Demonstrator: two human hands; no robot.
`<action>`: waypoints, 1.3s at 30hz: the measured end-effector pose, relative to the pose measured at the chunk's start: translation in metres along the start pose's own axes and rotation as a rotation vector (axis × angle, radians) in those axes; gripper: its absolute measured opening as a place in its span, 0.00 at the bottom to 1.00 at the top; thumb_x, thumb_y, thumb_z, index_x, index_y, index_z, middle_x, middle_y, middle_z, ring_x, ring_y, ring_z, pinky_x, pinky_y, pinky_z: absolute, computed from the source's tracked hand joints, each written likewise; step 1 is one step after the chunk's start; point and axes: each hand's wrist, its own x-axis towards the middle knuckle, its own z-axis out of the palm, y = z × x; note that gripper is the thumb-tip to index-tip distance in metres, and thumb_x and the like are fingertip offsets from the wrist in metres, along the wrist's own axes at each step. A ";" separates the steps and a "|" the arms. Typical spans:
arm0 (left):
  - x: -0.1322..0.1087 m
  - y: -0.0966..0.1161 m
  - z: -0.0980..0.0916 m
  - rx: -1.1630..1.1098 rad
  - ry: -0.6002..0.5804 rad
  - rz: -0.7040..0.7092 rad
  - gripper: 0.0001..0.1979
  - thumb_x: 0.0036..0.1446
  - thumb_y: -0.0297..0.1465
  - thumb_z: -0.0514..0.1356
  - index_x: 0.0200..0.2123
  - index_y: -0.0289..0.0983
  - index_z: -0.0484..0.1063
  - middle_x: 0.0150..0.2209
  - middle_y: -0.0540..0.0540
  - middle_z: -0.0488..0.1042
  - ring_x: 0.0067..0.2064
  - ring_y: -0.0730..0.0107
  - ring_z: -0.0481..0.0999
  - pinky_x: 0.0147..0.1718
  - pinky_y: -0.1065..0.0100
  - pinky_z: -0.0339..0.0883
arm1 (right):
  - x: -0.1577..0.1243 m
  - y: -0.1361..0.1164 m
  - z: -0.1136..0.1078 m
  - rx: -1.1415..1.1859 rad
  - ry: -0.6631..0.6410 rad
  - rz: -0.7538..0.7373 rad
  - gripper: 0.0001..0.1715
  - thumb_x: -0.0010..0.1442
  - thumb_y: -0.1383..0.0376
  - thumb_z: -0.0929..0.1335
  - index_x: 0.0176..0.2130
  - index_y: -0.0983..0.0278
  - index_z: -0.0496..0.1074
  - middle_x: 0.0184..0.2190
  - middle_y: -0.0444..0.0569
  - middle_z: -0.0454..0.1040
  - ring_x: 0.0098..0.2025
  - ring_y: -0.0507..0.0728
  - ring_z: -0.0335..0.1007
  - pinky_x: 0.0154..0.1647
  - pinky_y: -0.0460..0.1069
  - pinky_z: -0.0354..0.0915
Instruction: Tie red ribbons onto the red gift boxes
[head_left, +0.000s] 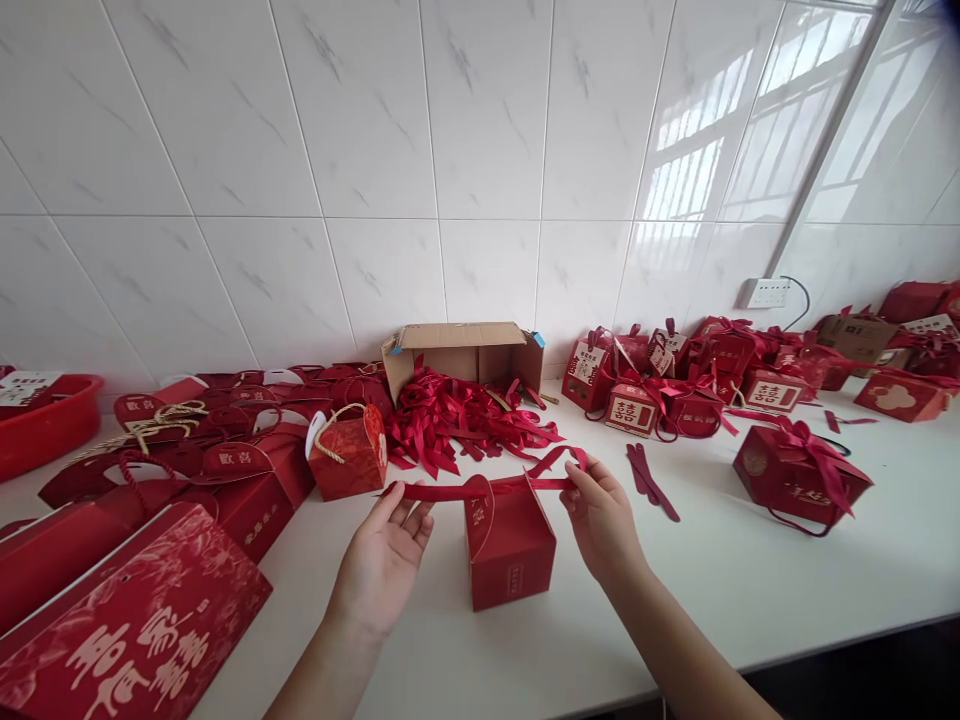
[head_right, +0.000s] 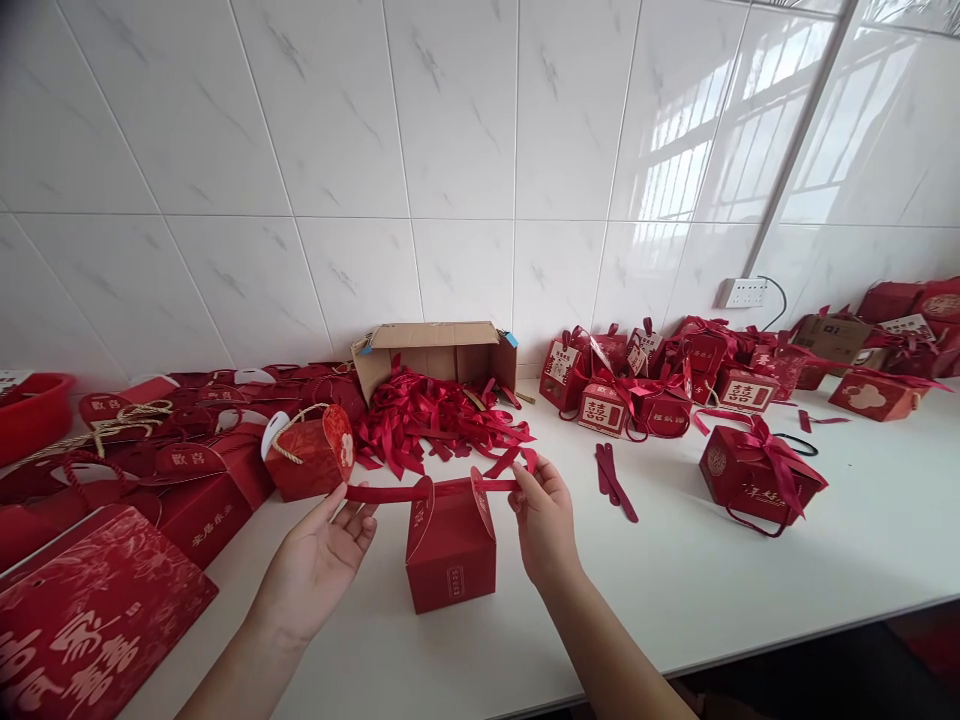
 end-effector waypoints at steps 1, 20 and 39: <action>0.000 -0.001 -0.003 0.002 0.009 -0.004 0.06 0.60 0.23 0.56 0.35 0.36 0.72 0.33 0.49 0.77 0.31 0.74 0.78 0.24 0.73 0.72 | 0.000 0.002 -0.002 0.000 0.013 0.000 0.12 0.46 0.65 0.76 0.30 0.61 0.71 0.27 0.39 0.66 0.24 0.46 0.59 0.25 0.42 0.62; 0.011 0.028 0.000 0.139 -0.036 0.157 0.06 0.59 0.25 0.57 0.33 0.36 0.74 0.27 0.50 0.76 0.30 0.72 0.79 0.24 0.75 0.70 | 0.023 -0.026 -0.005 0.063 0.030 -0.108 0.12 0.48 0.60 0.74 0.34 0.62 0.76 0.27 0.43 0.73 0.29 0.51 0.69 0.30 0.46 0.67; -0.005 0.049 0.089 0.420 -0.452 0.449 0.13 0.45 0.37 0.69 0.34 0.36 0.80 0.32 0.46 0.79 0.36 0.67 0.74 0.35 0.69 0.65 | 0.027 -0.071 0.056 -0.303 -0.142 -0.365 0.18 0.49 0.51 0.72 0.32 0.63 0.78 0.26 0.45 0.71 0.25 0.49 0.58 0.26 0.46 0.57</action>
